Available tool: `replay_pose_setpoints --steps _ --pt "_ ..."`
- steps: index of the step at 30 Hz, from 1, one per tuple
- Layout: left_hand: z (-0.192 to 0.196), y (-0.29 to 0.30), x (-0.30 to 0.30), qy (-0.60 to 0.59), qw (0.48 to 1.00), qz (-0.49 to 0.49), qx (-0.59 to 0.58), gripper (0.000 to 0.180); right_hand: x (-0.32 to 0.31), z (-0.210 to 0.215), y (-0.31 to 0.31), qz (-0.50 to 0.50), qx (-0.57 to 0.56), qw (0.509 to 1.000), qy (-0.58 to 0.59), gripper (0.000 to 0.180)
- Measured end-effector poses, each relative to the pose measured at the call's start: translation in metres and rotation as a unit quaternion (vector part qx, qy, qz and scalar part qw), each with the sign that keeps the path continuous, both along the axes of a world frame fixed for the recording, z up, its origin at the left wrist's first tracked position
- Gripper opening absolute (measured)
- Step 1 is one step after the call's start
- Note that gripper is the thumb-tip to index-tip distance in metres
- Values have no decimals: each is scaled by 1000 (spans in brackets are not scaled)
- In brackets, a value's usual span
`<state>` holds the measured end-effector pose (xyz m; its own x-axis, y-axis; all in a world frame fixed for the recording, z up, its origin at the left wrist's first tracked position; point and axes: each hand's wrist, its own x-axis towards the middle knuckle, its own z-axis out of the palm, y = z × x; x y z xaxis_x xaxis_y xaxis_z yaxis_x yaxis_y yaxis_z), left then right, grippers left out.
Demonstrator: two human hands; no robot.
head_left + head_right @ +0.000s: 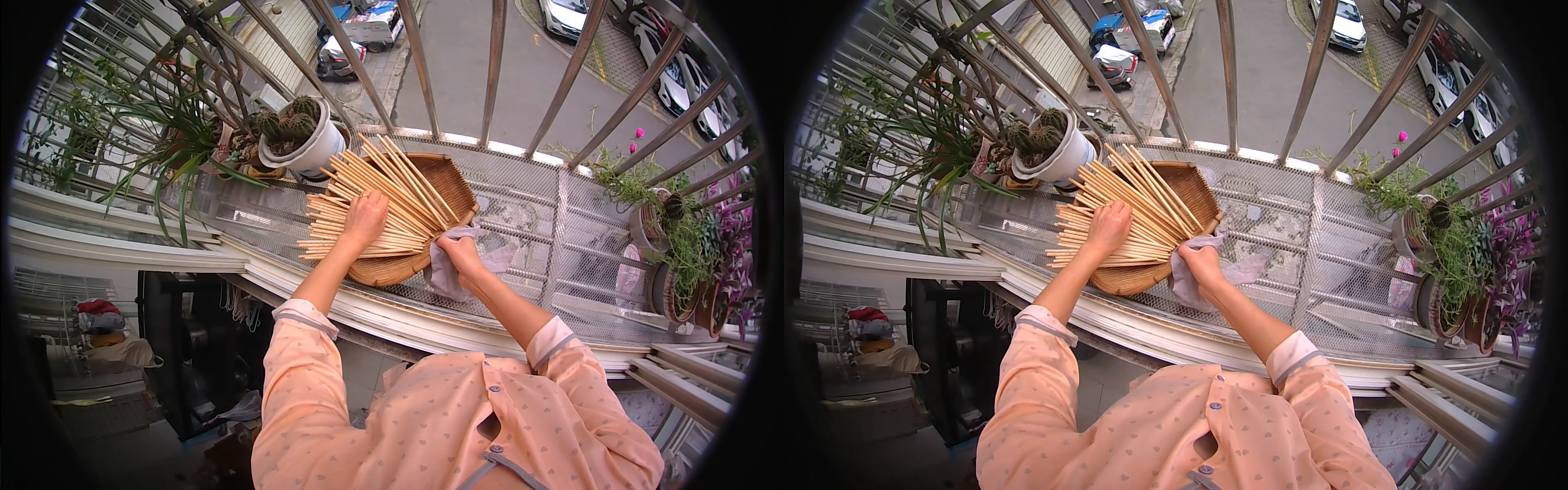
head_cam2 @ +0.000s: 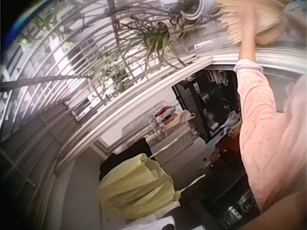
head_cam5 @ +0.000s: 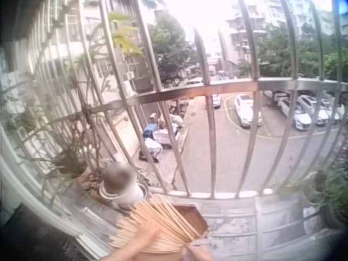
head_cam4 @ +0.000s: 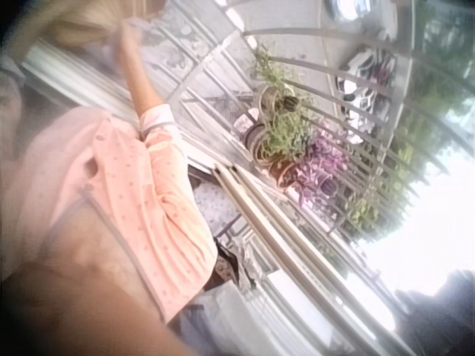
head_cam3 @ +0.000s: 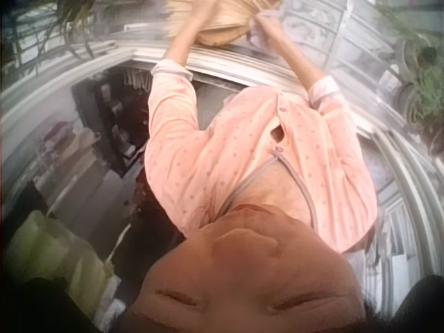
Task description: The person wipes the window sill and frame with a cloth, moving along the length of the sill and around the corners. They repeatedly fold and reposition the cloth to continue wiping different sections of the sill and frame.
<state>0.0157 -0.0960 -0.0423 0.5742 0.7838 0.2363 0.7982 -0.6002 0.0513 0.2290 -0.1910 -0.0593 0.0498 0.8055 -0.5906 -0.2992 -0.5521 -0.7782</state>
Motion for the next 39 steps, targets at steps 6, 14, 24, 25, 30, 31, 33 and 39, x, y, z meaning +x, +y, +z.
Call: replay_pose_setpoints --steps 6,14,24,25,30,31,33,39 --pt "-9 -3 18 -71 997 3 1 14 3 -1 0 17 5 1000 10 21" --pt "-1 -32 -23 17 999 16 -34 9 3 2 0 12 -17 1000 4 24" --pt "7 -22 -29 -17 996 83 -34 7 6 -2 1 17 -33 999 19 28" --pt "10 -14 -31 -4 994 102 -23 7 6 -1 1 17 -29 999 20 28" --pt "32 18 -37 152 976 114 -103 9 6 5 0 14 -30 999 34 28" --pt "34 19 -36 140 983 94 -68 9 7 7 0 12 -26 999 35 28" --pt "36 21 -37 119 987 99 -41 8 7 9 -1 13 -28 999 37 28" --pt "34 27 -52 154 984 88 -32 7 6 8 0 12 -14 999 31 28"
